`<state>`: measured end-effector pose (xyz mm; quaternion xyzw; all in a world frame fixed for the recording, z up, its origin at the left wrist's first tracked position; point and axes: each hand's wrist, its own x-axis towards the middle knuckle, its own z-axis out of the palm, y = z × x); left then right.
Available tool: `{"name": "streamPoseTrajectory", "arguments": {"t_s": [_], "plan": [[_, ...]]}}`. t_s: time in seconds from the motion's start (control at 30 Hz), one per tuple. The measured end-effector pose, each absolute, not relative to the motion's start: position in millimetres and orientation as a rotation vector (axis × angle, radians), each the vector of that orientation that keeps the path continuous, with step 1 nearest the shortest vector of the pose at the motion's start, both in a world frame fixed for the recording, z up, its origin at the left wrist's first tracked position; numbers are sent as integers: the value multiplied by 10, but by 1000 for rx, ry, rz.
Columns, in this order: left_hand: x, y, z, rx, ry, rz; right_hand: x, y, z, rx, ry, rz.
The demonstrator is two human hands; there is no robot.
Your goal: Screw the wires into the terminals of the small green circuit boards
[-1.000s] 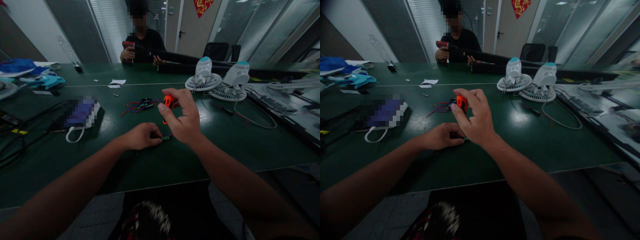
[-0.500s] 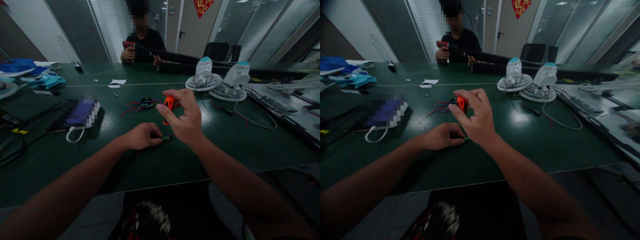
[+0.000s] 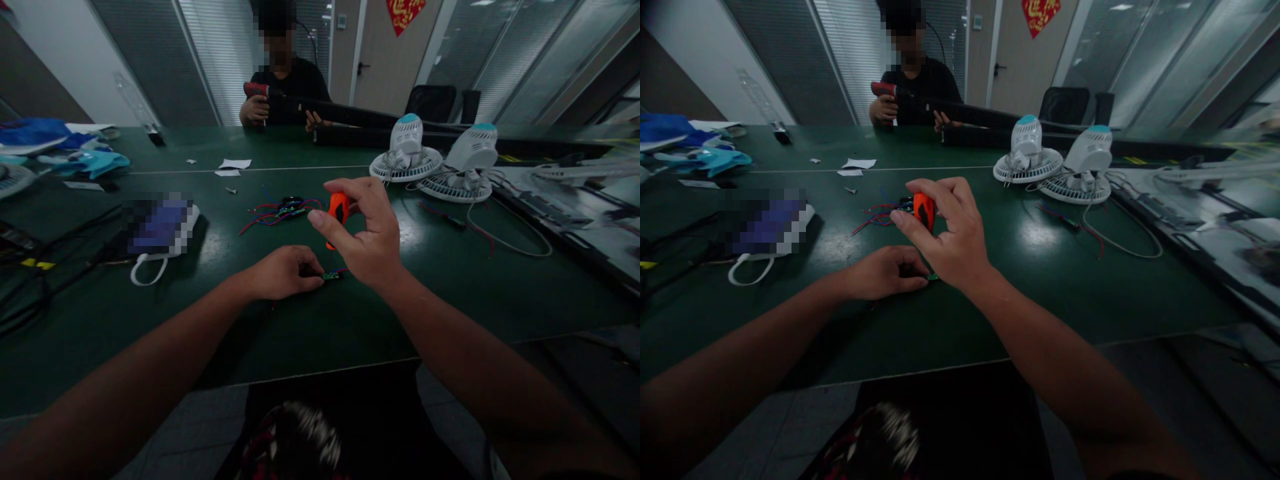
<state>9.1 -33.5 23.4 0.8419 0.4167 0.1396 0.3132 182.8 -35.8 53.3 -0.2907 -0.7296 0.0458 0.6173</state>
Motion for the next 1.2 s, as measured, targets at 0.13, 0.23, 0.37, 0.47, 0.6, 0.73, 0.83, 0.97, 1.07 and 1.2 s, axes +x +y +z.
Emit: {"name": "streamPoseTrajectory", "arguments": {"t_s": [0.13,0.23,0.37,0.47,0.6,0.73,0.83,0.97,1.07,1.2], "plan": [[91,-335,231,2216,1108,365,1828,-350,525,-671,-1693,76],[92,-339,233,2216,1106,374,1831,-356,527,-668,-1702,78],[91,-339,229,2227,1100,380,1832,-360,530,-671,-1699,116],[88,-336,226,2238,1109,377,1834,-350,519,-694,-1708,156],[87,-338,227,2246,1095,370,1835,-334,498,-738,-1741,164],[93,-347,240,2240,1079,383,1829,-336,488,-740,-1761,137],[97,-353,253,2245,1084,378,1826,-336,483,-747,-1762,153],[101,-354,259,2238,1100,373,1826,-330,470,-758,-1758,211],[100,-349,252,2240,1095,382,1824,-329,457,-748,-1744,239],[92,-341,236,2258,1089,385,1824,-333,460,-726,-1724,254]]}}
